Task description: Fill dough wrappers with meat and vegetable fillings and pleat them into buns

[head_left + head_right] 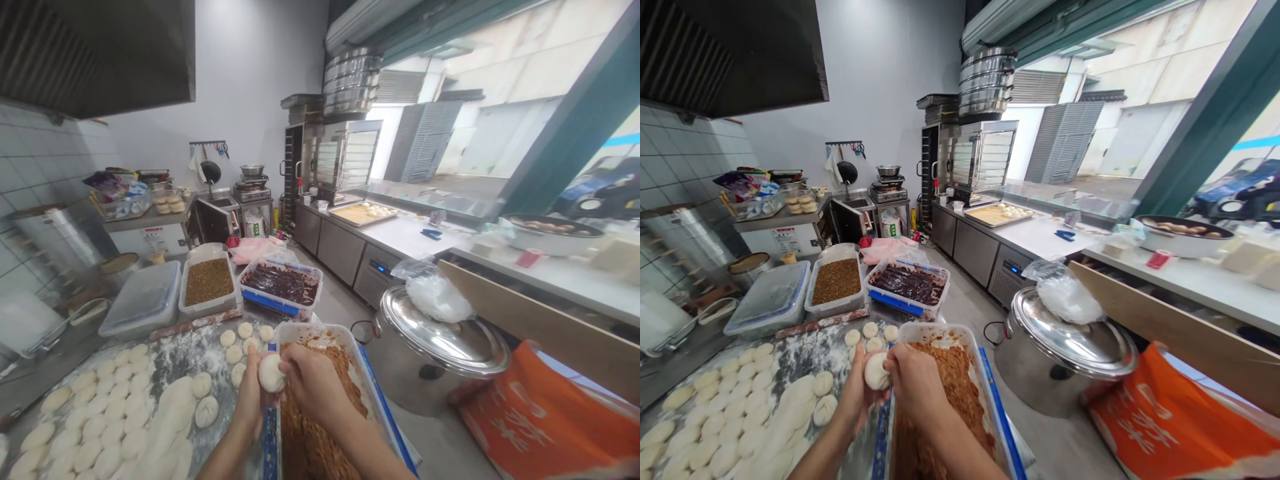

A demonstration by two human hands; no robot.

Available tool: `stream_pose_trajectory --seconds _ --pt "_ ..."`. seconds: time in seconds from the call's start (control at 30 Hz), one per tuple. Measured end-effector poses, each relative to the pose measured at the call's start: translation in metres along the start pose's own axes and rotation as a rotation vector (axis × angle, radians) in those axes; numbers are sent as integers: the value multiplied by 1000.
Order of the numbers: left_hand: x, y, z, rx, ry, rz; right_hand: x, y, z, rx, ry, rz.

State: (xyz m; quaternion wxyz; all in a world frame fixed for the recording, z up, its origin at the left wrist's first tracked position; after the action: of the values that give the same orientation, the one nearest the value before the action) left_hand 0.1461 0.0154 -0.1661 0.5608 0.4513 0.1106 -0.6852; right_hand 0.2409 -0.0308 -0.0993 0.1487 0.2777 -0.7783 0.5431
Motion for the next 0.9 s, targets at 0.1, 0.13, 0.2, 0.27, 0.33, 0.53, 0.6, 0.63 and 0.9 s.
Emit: stream_pose_trajectory --seconds 0.1,0.13,0.2,0.27,0.33,0.53,0.6,0.63,0.9 --pt "7 -3 -2 -5 17 19 2 3 2 18 19 -79" --pt "10 -5 -3 -34 12 -4 3 4 2 40 11 -69" --pt "12 -9 -3 -87 1 -75 7 5 3 88 -21 0" --pt "12 -11 -1 -131 -17 -173 11 5 3 133 -65 104" --pt "10 -13 3 -181 -26 -254 13 6 3 173 -114 201" --pt "16 -16 1 -142 -94 -245 16 11 5 185 -142 297" --pt "20 -15 0 -76 -124 -176 17 14 6 210 -155 273" --pt "22 -14 0 -34 -119 -132 17 15 6 222 -161 253" --pt "37 -15 11 -2 -95 125 16 11 7 143 -84 5"
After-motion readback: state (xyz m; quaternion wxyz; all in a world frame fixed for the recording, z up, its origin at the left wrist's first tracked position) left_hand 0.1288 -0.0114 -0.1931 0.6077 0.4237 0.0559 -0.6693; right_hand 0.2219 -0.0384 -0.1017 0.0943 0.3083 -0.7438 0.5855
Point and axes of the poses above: each hand's wrist, its own z-axis away from the middle knuckle, its own y-axis out of the palm, x = y × z, the point moved 5 cm from there along -z, towards the middle knuckle, and after that the axes turned 14 degrees about -y, right-handed, at the moved point
